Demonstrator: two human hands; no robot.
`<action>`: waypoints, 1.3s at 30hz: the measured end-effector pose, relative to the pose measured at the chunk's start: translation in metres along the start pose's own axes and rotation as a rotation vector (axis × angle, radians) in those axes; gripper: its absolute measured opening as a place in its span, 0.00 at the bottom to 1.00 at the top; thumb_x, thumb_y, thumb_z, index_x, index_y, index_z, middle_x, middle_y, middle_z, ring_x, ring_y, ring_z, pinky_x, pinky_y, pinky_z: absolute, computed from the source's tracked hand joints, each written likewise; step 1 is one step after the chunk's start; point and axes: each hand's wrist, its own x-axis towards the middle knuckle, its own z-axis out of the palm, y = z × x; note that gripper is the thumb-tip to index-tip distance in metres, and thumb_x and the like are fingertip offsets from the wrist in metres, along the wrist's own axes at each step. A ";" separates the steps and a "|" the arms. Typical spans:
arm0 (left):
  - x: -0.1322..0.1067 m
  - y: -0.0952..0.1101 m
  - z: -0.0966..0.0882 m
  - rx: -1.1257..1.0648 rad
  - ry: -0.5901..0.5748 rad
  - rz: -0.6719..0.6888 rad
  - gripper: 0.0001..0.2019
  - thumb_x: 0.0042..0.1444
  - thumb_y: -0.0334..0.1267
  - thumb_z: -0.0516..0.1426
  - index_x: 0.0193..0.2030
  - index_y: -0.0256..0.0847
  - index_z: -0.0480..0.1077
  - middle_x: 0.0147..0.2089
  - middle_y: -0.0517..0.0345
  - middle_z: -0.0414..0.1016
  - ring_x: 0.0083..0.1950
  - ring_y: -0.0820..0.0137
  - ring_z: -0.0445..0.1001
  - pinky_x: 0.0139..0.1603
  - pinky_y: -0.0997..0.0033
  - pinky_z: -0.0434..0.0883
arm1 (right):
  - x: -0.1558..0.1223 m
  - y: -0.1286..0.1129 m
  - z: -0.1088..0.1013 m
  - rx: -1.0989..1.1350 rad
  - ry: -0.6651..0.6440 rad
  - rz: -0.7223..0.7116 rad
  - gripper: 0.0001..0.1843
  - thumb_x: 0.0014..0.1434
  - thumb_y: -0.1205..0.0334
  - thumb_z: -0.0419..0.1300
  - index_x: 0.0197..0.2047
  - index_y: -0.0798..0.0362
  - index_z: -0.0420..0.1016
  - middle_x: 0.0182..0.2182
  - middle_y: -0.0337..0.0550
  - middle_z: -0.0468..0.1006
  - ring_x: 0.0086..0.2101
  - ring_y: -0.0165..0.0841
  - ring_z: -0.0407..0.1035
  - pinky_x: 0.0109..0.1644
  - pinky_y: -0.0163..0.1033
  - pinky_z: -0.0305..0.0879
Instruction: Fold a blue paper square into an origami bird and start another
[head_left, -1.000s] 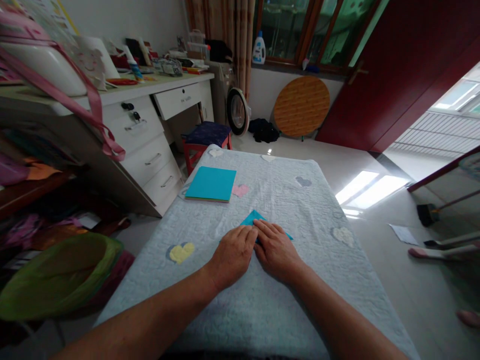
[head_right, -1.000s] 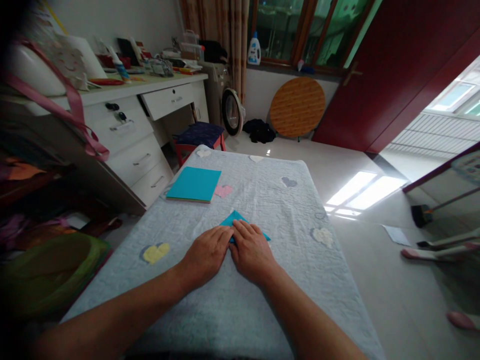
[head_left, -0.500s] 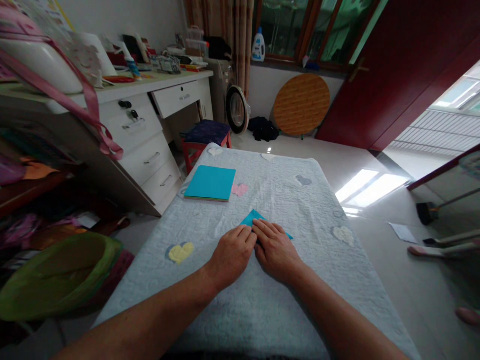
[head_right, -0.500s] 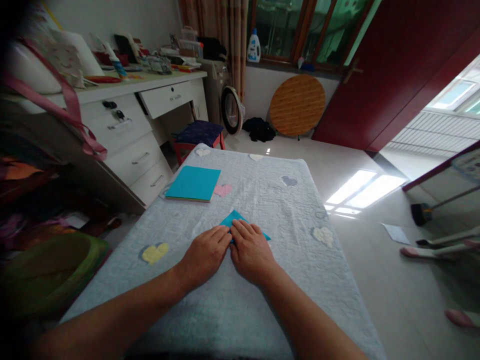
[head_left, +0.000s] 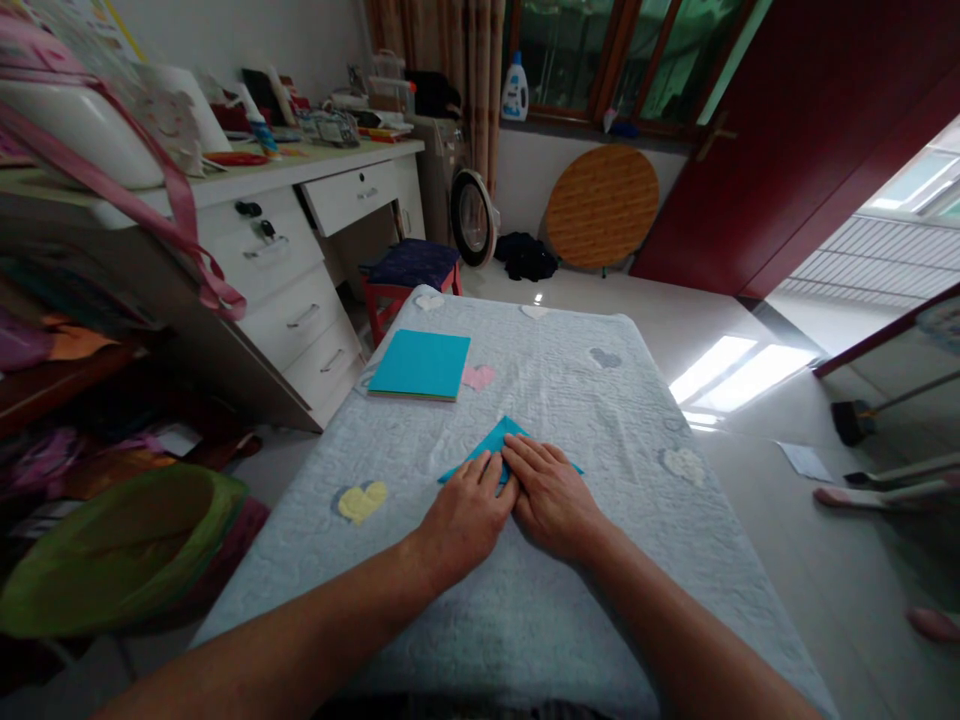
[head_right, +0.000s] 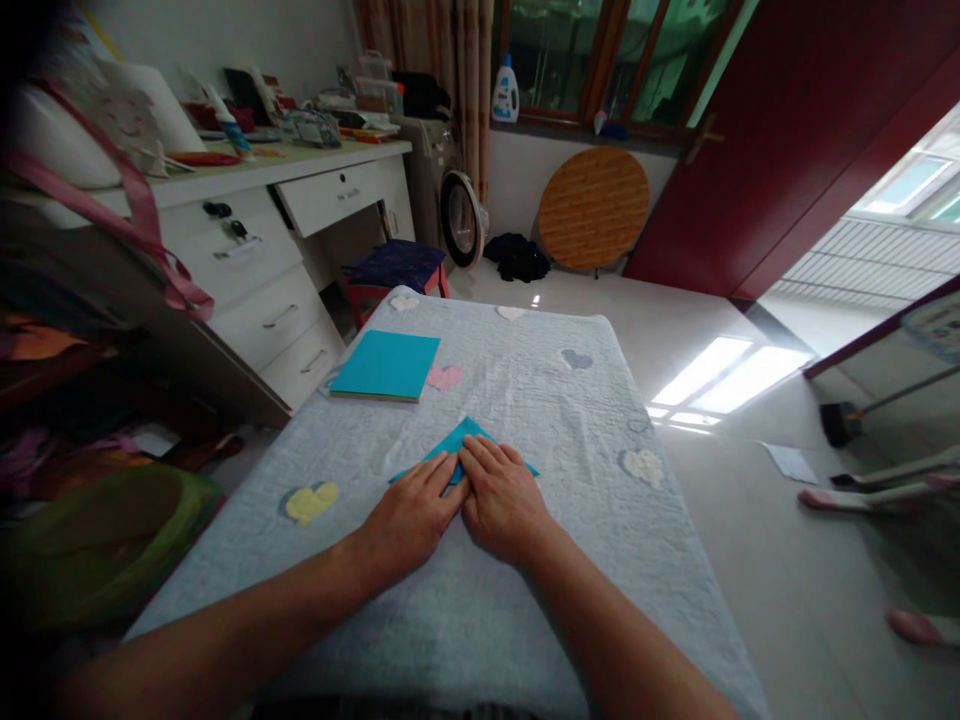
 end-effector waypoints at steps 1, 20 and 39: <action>-0.001 0.001 0.000 0.005 -0.011 -0.002 0.18 0.62 0.27 0.52 0.58 0.35 0.70 0.59 0.38 0.73 0.60 0.54 0.73 0.60 0.54 0.72 | 0.000 0.000 0.000 -0.001 -0.004 0.000 0.28 0.65 0.62 0.50 0.67 0.56 0.64 0.67 0.48 0.63 0.66 0.41 0.57 0.69 0.48 0.52; -0.067 -0.008 -0.019 0.030 -0.059 -0.125 0.20 0.63 0.40 0.56 0.57 0.28 0.70 0.60 0.32 0.72 0.60 0.50 0.73 0.59 0.52 0.71 | -0.003 -0.002 -0.006 -0.084 -0.065 -0.067 0.28 0.64 0.61 0.54 0.67 0.46 0.66 0.69 0.54 0.58 0.66 0.48 0.55 0.67 0.56 0.51; -0.034 -0.031 -0.013 -0.318 0.057 0.044 0.22 0.67 0.35 0.50 0.66 0.34 0.60 0.68 0.42 0.65 0.70 0.60 0.63 0.68 0.56 0.65 | -0.005 -0.003 -0.004 -0.109 -0.122 -0.124 0.34 0.65 0.35 0.50 0.68 0.41 0.64 0.71 0.55 0.52 0.68 0.57 0.47 0.67 0.63 0.46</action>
